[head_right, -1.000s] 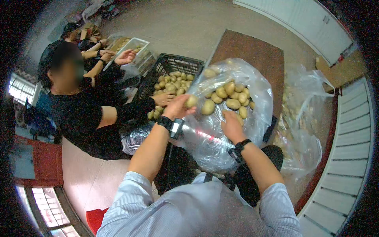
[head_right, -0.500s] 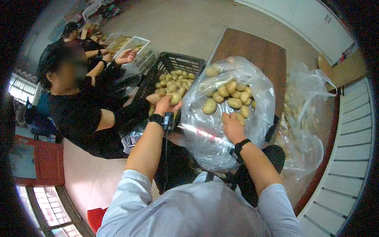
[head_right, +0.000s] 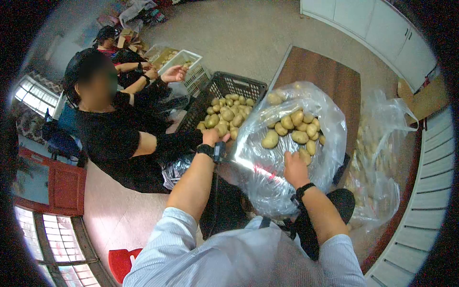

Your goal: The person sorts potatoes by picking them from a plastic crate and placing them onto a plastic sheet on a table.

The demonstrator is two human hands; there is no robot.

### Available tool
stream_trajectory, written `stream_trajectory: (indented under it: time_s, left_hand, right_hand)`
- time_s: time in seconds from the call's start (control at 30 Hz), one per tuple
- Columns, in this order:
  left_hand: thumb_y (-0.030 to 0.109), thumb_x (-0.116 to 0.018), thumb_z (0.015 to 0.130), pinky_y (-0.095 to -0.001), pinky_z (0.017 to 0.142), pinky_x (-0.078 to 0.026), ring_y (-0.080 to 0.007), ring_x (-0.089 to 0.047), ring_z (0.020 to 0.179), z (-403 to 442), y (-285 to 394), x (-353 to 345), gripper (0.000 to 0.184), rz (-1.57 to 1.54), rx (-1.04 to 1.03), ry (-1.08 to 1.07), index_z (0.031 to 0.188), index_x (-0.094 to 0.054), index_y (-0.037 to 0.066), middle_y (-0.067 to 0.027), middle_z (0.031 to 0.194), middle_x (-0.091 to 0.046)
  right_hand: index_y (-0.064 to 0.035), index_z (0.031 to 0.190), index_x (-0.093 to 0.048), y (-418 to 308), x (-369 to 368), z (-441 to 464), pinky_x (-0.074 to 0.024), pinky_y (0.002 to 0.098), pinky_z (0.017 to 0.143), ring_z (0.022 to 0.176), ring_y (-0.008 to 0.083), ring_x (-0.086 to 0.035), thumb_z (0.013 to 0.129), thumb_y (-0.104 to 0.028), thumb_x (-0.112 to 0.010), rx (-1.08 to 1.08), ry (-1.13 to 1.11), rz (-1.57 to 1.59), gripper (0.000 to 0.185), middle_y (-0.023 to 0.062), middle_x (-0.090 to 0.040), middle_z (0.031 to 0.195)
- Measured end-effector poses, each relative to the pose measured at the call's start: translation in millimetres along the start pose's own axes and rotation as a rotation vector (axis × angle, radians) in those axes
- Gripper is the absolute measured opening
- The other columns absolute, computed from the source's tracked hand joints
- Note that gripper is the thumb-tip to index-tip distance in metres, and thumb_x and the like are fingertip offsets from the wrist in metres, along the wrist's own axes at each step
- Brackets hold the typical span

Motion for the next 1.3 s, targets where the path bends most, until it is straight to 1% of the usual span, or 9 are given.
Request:
stream_trajectory:
  time_s: [0.23, 0.37, 0.5, 0.53, 0.97, 1.0, 1.13, 1.2, 1.3]
  left_hand:
    - [0.013, -0.052, 0.083, -0.0482, 0.06, -0.049, -0.0373, -0.063, 0.077, 54, -49, -4, 0.018, 0.747, -0.546, -0.084, 0.076, -0.064, 0.002, -0.0147, 0.083, -0.066]
    - [0.012, -0.046, 0.09, -0.038, 0.048, -0.054, -0.0271, -0.062, 0.063, -6, -11, -23, 0.015, 0.855, -0.947, -0.354, 0.095, -0.052, 0.0, -0.0133, 0.079, -0.06]
    - [0.018, -0.048, 0.092, -0.033, 0.048, -0.055, -0.0197, -0.061, 0.061, -60, 43, -37, 0.02, 0.234, -0.309, -0.503, 0.101, -0.05, 0.0, -0.0108, 0.086, -0.058]
    - [0.02, -0.049, 0.092, -0.0321, 0.049, -0.055, -0.0193, -0.061, 0.062, -89, 65, -39, 0.023, -0.135, 0.137, -0.512, 0.104, -0.05, 0.001, -0.0106, 0.09, -0.059]
    - [0.041, -0.052, 0.093, -0.034, 0.052, -0.054, -0.0247, -0.066, 0.07, -145, 66, -71, 0.049, 0.081, 0.37, -0.993, 0.124, -0.045, 0.004, -0.0147, 0.11, -0.059]
    - [0.044, -0.05, 0.093, -0.0316, 0.05, -0.053, -0.0225, -0.066, 0.069, -153, 74, -71, 0.047, 0.157, 0.271, -1.041, 0.118, -0.048, 0.004, -0.0135, 0.103, -0.062]
    - [0.041, -0.052, 0.093, -0.0283, 0.045, -0.049, -0.0174, -0.064, 0.065, -157, 62, -84, 0.035, 0.065, 0.39, -1.175, 0.102, -0.053, 0.007, -0.0044, 0.085, -0.063]
    - [0.04, -0.054, 0.093, -0.0271, 0.044, -0.048, -0.0153, -0.061, 0.061, -145, 50, -91, 0.033, -0.025, 0.435, -1.208, 0.102, -0.053, 0.007, -0.0031, 0.084, -0.062]
    - [0.038, -0.055, 0.093, -0.0255, 0.045, -0.048, -0.0134, -0.06, 0.059, -148, 59, -88, 0.032, 0.019, 0.347, -1.166, 0.103, -0.054, 0.008, -0.0034, 0.084, -0.061]
  right_hand:
    - [-0.008, 0.105, -0.046, -2, 2, -3, -0.0487, 0.0499, 0.07, 0.081, 0.0421, -0.058, 0.072, -0.007, -0.061, 0.036, 0.045, 0.045, 0.036, 0.0224, -0.049, 0.098]
    - [-0.0081, 0.106, -0.046, 1, 0, -1, -0.048, 0.051, 0.072, 0.082, 0.0426, -0.058, 0.074, -0.008, -0.061, -0.016, 0.025, 0.058, 0.036, 0.0226, -0.049, 0.097]
    - [-0.0066, 0.112, -0.046, 10, -11, -5, -0.0466, 0.0505, 0.076, 0.088, 0.0439, -0.055, 0.077, -0.012, -0.062, -0.025, 0.055, 0.161, 0.039, 0.0239, -0.051, 0.101]
    - [-0.0058, 0.115, -0.046, 12, -11, -2, -0.0454, 0.0496, 0.078, 0.092, 0.0439, -0.053, 0.077, -0.012, -0.061, -0.016, 0.09, 0.24, 0.041, 0.024, -0.052, 0.102]
    - [0.0029, 0.106, -0.051, -56, 25, 42, -0.047, 0.0391, 0.073, 0.085, 0.0332, -0.062, 0.094, -0.034, -0.051, -0.085, -0.063, 0.942, 0.039, 0.0227, -0.062, 0.089]
    - [-0.0008, 0.108, -0.051, -57, 21, 46, -0.0452, 0.0326, 0.063, 0.07, 0.0175, -0.055, 0.096, -0.033, -0.049, -0.008, 0.012, 0.86, 0.035, 0.0113, -0.061, 0.085]
    - [0.0003, 0.108, -0.051, -65, 34, 40, -0.0452, 0.0334, 0.062, 0.069, 0.02, -0.058, 0.097, -0.028, -0.047, 0.113, 0.099, 0.807, 0.031, 0.0136, -0.06, 0.08]
    - [0.0006, 0.108, -0.052, -63, 33, 40, -0.0457, 0.0438, 0.068, 0.082, 0.0389, -0.062, 0.096, -0.029, -0.045, 0.003, -0.029, 0.776, 0.033, 0.0237, -0.062, 0.087]
    - [0.0007, 0.108, -0.053, -62, 44, 32, -0.0454, 0.0382, 0.061, 0.07, 0.031, -0.061, 0.095, -0.026, -0.049, 0.021, 0.062, 0.793, 0.03, 0.0181, -0.061, 0.078]
Point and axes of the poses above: each hand's wrist, its own z-axis towards the middle knuckle, its own x-axis out of the back of the hand, y = z × x, the point moved 3 cm from there along z, towards the middle knuckle
